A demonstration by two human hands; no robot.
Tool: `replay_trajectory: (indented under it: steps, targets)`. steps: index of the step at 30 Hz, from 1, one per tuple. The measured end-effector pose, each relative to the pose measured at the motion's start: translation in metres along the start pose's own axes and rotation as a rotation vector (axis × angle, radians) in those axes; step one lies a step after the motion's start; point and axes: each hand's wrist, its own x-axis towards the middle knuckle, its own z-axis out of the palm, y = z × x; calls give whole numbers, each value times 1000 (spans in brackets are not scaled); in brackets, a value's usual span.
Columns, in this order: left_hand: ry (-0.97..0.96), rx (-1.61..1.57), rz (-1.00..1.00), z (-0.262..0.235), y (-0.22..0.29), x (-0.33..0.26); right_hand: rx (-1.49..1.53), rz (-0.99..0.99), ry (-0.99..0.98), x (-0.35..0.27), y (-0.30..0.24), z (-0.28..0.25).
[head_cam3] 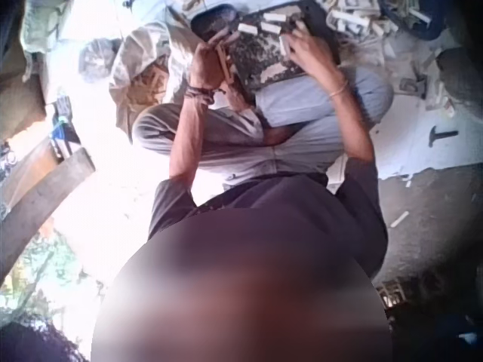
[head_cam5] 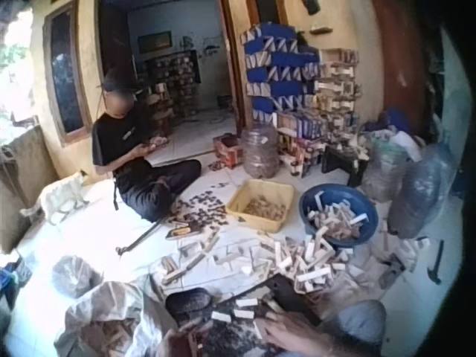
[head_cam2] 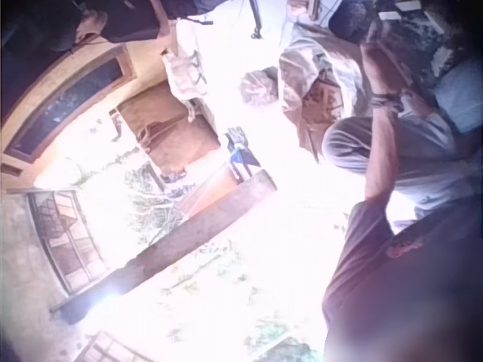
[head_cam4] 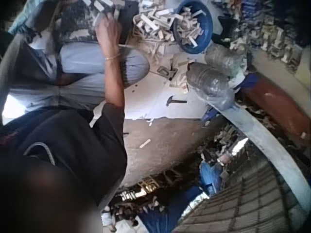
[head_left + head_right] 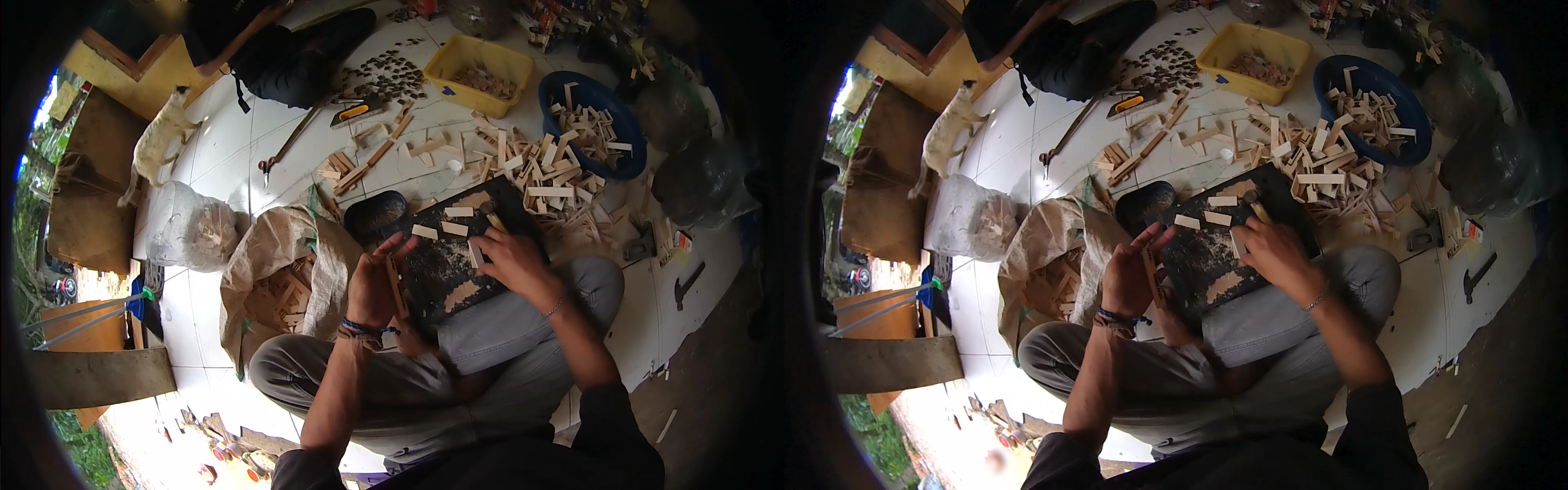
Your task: The person sits on the floor and uses a hammer and chisel to carve small wooden pieces. They repeatedly position the chisel on the wood and strike it with the hammer, then inspect the carved pieces.
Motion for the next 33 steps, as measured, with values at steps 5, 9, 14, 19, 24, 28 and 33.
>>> replay_trajectory:
  steps: [5, 9, 14, 19, 24, 28, 33]
  targets:
    - [158, 73, 146, 1, -9, -8, 215, -59, 294, -12, 1, 5]
    - [287, 125, 269, 18, -28, -19, 1043, 172, 94, -31, -7, 16]
    - [292, 60, 244, 28, -57, -24, 1273, 365, 92, -58, -31, 33]
    - [273, 73, 220, 34, -66, -23, 1642, 448, 90, -79, -59, 40]
    - [272, 63, 202, 49, -67, -30, 1695, 535, 181, -85, -84, 51]
    - [330, 188, 209, 44, -67, -27, 1681, 538, 131, -84, -83, 52]
    - [420, 201, 342, 30, -65, -16, 1609, 579, 237, -80, -69, 44]
